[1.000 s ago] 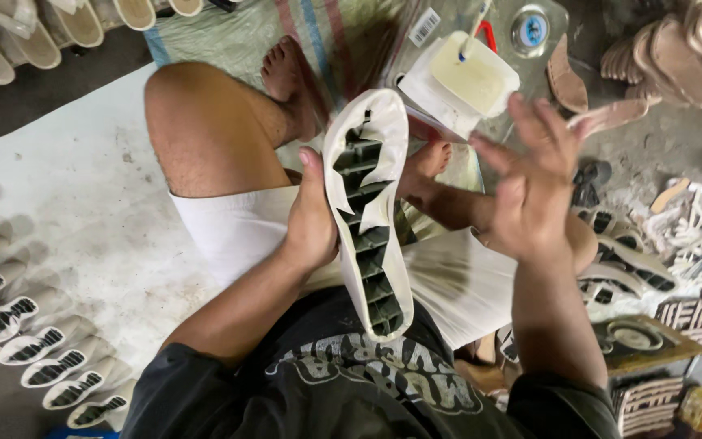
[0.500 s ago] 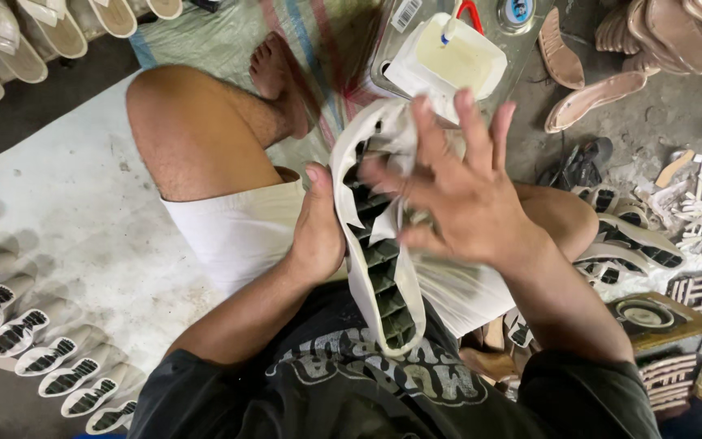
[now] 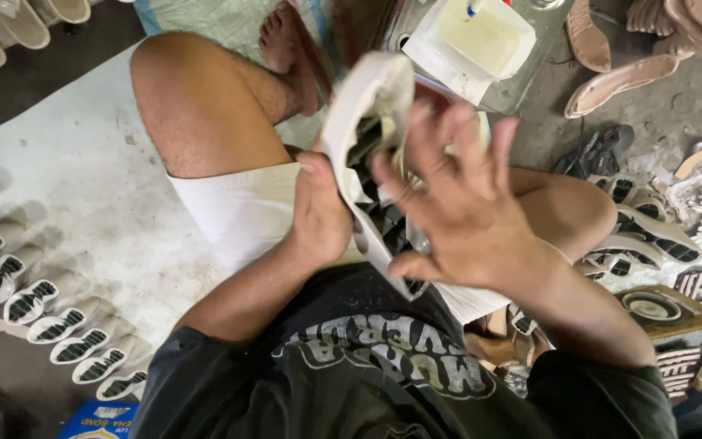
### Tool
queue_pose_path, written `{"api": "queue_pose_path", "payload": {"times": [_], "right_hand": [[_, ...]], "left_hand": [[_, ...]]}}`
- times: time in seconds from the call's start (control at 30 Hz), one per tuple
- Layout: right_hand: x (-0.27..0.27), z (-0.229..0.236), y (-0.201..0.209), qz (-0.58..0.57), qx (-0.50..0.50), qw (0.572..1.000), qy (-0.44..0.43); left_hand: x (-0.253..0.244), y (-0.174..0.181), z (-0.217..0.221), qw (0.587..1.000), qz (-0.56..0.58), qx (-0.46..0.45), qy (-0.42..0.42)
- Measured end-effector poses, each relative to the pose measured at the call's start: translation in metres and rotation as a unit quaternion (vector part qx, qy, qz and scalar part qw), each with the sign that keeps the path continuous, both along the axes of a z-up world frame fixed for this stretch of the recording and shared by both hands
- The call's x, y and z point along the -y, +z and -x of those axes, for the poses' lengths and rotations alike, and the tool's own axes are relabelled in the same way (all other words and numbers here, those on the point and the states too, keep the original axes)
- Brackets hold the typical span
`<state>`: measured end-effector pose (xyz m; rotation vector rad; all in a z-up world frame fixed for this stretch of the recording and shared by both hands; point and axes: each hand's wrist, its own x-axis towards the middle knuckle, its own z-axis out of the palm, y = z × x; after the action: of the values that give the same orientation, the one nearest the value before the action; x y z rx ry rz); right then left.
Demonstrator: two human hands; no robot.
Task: The person sits on the floor and applies a white liquid substance to the sole of a white sandal using their fingers. They repeatedly dip their fingers into a container and spread the substance across the sole, then place the sandal aside and pick up another to repeat the process.
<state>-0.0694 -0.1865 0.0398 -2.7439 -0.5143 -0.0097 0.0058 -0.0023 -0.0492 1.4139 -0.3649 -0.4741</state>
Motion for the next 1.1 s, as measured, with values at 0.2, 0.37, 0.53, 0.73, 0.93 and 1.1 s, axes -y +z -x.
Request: {"api": "queue_pose_path", "payload": {"times": [0.2,0.37,0.53,0.73,0.93,1.1], "right_hand": [[0.017,0.018,-0.001,-0.024,0.031,0.999,-0.005],[0.033,0.025,-0.023,0.007,0.092,0.989,-0.118],[0.029,0.007,-0.03,0.048,0.121,0.981,-0.142],[0.023,0.001,-0.024,0.125,0.17,0.972,-0.102],[0.024,0.006,-0.027,0.169,0.233,0.952,-0.102],[0.047,-0.003,-0.034,0.134,0.219,0.948,-0.186]], "left_hand": [[-0.01,-0.008,-0.012,0.997,-0.01,-0.077,0.018],[-0.004,-0.001,0.004,0.984,0.1,-0.131,-0.064],[-0.003,0.011,0.01,0.987,0.082,-0.114,-0.084],[0.0,0.014,0.012,0.986,0.102,-0.104,-0.076],[-0.002,0.014,0.01,0.992,0.078,-0.065,-0.078],[0.0,0.012,0.009,0.993,0.073,-0.068,-0.07]]}}
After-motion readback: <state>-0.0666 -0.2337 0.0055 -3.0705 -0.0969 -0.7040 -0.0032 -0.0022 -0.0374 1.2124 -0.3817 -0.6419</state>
